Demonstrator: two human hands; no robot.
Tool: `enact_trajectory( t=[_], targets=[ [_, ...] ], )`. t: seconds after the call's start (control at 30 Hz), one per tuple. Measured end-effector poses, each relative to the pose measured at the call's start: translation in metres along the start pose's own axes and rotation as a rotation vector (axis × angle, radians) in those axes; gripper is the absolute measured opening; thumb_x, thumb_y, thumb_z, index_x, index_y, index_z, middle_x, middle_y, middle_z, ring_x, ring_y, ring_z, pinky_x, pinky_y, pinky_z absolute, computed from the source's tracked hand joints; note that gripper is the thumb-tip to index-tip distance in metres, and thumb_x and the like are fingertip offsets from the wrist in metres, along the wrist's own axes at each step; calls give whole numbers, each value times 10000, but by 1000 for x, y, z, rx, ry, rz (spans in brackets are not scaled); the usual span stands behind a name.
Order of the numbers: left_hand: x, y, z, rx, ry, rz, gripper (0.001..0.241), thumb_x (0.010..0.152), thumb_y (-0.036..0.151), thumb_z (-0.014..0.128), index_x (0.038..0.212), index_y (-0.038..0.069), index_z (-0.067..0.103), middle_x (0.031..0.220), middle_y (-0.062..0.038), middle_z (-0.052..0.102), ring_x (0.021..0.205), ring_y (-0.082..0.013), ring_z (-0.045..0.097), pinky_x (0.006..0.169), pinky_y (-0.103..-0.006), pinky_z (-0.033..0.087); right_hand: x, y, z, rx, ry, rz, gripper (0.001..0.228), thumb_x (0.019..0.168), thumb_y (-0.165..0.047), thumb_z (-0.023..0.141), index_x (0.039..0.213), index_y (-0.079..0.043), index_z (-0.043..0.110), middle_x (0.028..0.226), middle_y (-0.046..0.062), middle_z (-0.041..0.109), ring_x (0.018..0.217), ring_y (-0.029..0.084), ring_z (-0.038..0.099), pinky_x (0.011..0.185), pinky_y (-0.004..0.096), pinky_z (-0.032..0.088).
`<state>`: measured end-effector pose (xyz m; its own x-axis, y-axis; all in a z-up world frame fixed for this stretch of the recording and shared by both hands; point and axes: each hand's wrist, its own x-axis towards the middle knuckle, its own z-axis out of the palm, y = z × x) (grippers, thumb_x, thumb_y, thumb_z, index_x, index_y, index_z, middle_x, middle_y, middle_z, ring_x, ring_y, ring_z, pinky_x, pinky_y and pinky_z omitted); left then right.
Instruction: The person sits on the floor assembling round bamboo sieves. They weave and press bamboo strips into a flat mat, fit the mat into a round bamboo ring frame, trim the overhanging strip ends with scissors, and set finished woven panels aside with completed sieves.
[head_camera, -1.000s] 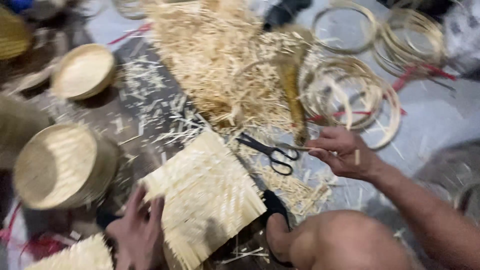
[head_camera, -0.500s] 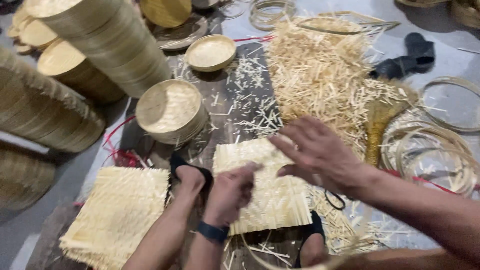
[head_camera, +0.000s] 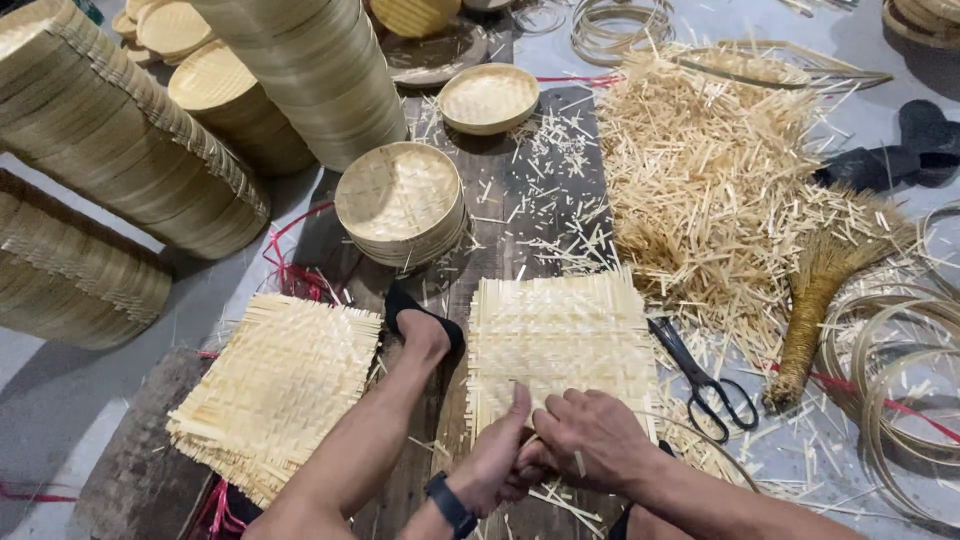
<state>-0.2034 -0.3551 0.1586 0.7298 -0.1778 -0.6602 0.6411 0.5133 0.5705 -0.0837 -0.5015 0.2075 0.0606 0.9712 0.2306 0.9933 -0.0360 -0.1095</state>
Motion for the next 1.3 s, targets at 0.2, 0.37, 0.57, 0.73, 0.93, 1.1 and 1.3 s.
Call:
enact_trajectory(
  t=[0.2,0.37,0.57,0.73,0.93,1.1,1.3],
  targets=[
    [-3,4,15,49,172,244,789,929,853,253,563,168,391,474,64,322,366,-69,250,338,-261,163,5,5,-1,81,-88,165,405,916,-467,641,787,-87,581,688,82,597,638,268,641,560,424,508],
    [-5,1,11,-143,73,343,608,1028,637,420,908,156,773,494,84,382,382,-86,292,347,-261,240,3,53,4,-207,419,-30,436,926,-723,544,991,-299,620,916,-84,690,770,90,674,644,298,538],
    [-6,18,-46,-721,267,879,333,1041,436,570,909,132,592,547,99,452,400,-50,348,320,-201,289,-20,97,-70,1186,314,1238,512,1001,-459,464,1168,-42,708,687,74,592,554,183,555,550,351,496],
    [-21,62,-51,-684,154,656,299,994,317,519,862,60,594,626,-29,581,470,-113,472,417,-230,393,-71,129,-14,1651,549,959,470,1030,-400,523,1100,35,687,566,-49,419,471,89,385,472,257,367],
    [9,69,-78,-471,205,507,363,1014,315,606,709,126,558,464,60,423,331,-75,359,282,-222,284,-65,134,-26,1591,428,1025,447,1019,-380,551,932,41,674,543,-72,338,441,90,290,426,274,265],
    [31,52,-80,-652,181,614,338,1005,269,566,694,143,526,469,68,413,346,-89,346,292,-244,287,-64,116,-19,1718,538,1054,480,1013,-445,502,876,-13,661,566,-36,397,484,109,358,468,273,319],
    [35,63,-88,-645,143,516,346,1046,287,493,817,61,622,566,24,460,452,-102,397,396,-235,333,-82,134,-4,1960,729,843,491,1077,-432,537,693,-126,516,553,-23,368,461,88,328,417,246,289]
  ],
)
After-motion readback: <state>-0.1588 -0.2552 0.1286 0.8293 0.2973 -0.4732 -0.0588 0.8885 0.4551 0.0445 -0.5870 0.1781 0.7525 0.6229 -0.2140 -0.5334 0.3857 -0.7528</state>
